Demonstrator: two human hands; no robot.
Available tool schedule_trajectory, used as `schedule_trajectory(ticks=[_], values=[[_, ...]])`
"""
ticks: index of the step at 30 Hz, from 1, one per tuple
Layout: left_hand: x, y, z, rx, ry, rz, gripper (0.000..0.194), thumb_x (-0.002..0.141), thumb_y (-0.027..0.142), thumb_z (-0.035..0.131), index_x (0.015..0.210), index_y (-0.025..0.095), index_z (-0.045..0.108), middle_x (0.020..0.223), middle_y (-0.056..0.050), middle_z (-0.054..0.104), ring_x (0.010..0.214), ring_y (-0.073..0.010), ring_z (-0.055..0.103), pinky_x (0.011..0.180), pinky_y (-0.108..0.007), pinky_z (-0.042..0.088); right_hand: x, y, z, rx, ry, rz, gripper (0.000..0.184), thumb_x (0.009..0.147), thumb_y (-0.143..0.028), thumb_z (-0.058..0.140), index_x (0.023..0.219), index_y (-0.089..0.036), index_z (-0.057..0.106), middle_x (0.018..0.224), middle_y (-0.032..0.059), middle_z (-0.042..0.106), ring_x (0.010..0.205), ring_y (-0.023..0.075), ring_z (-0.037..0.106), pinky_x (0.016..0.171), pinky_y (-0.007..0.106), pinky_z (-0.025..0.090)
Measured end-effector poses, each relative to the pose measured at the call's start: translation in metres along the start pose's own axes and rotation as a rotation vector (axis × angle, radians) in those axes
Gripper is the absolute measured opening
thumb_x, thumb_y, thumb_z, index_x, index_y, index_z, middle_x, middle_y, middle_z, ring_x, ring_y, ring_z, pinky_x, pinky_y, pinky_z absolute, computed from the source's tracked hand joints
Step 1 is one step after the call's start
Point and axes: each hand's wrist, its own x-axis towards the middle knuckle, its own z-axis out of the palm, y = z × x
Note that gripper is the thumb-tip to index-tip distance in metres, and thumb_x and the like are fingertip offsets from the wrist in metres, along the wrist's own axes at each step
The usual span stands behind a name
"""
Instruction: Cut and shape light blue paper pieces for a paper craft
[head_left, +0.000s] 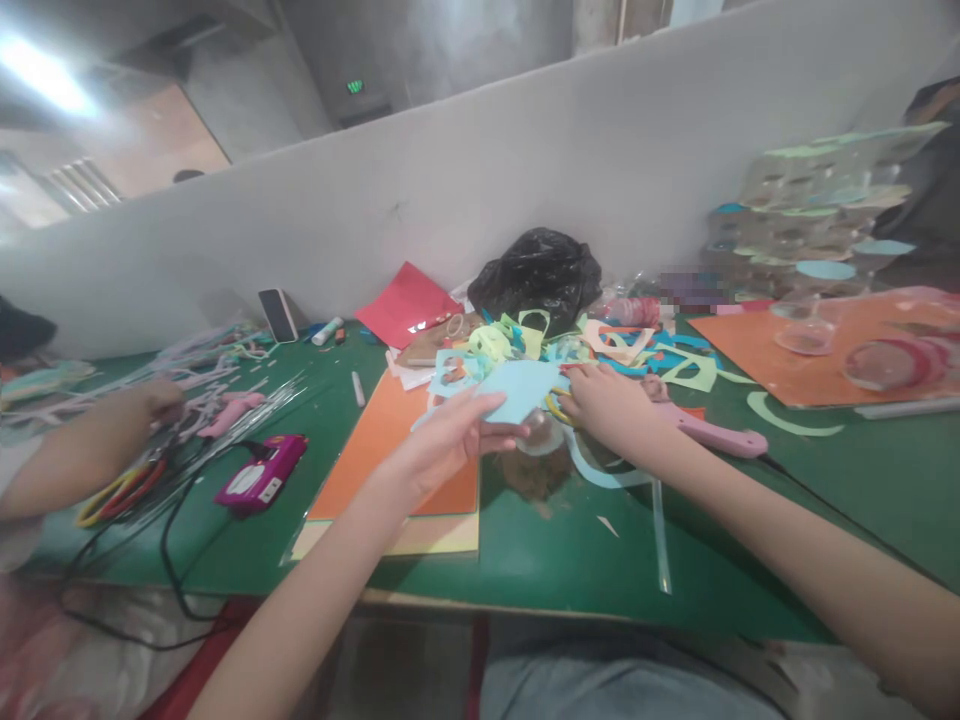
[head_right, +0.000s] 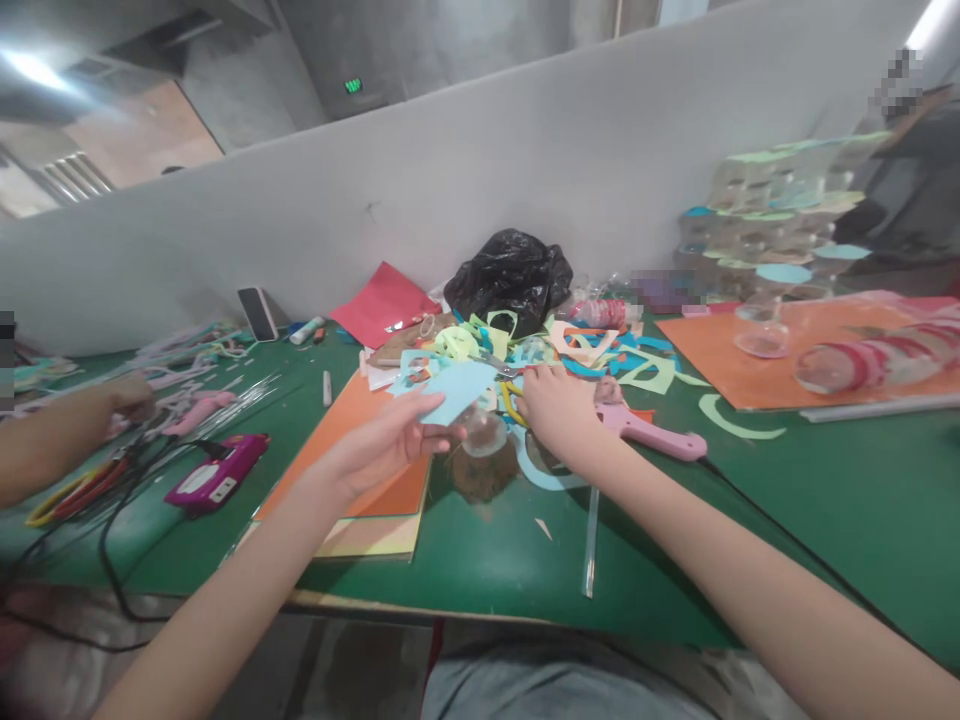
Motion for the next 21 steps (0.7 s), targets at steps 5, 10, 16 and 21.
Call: schedule_trajectory(ticks=[5,10,16,21], values=[[0.015,0.012,-0.014,-0.036,0.076,0.012,0.015,0.093,0.019,0.062,0.107,0.015,0.067,0.098,-0.006,0.077,0.071,-0.0124,0.073,0.070,-0.023,0.062,0.005,-0.002,0.004,-0.034,0.002,0.061,0.034,0.101,-0.029,0.051,0.119,-0.004,0.064,0.118,0.0237,0.068,0.113,0.0324,0.063,0.090,0.036,0.048],[0.024,0.018,-0.019,0.034,0.066,0.002,0.018,0.094,0.023,0.061,0.109,0.015,0.067,0.101,-0.009,0.077,0.076,-0.0140,0.074,0.071,-0.023,0.061,0.014,0.005,0.017,-0.032,0.036,0.026,0.035,0.100,-0.027,0.049,0.116,0.000,0.065,0.114,0.0278,0.067,0.109,0.0354,0.062,0.086,0.038,0.047],[0.026,0.021,-0.024,0.110,0.051,0.019,0.028,0.090,0.027,0.067,0.116,0.015,0.065,0.110,-0.010,0.075,0.077,-0.0145,0.075,0.078,-0.027,0.062,0.012,0.009,0.014,-0.052,0.146,-0.067,0.031,0.097,-0.020,0.043,0.103,-0.003,0.069,0.100,0.0254,0.065,0.099,0.0375,0.058,0.084,0.045,0.046],[0.028,0.024,-0.030,0.110,0.013,0.121,0.023,0.088,0.030,0.072,0.106,0.015,0.070,0.105,-0.009,0.077,0.081,-0.0167,0.075,0.082,-0.029,0.062,0.009,0.007,0.004,0.116,0.216,-0.012,0.028,0.094,-0.018,0.045,0.108,-0.004,0.066,0.106,0.0252,0.062,0.106,0.0381,0.054,0.087,0.045,0.045]])
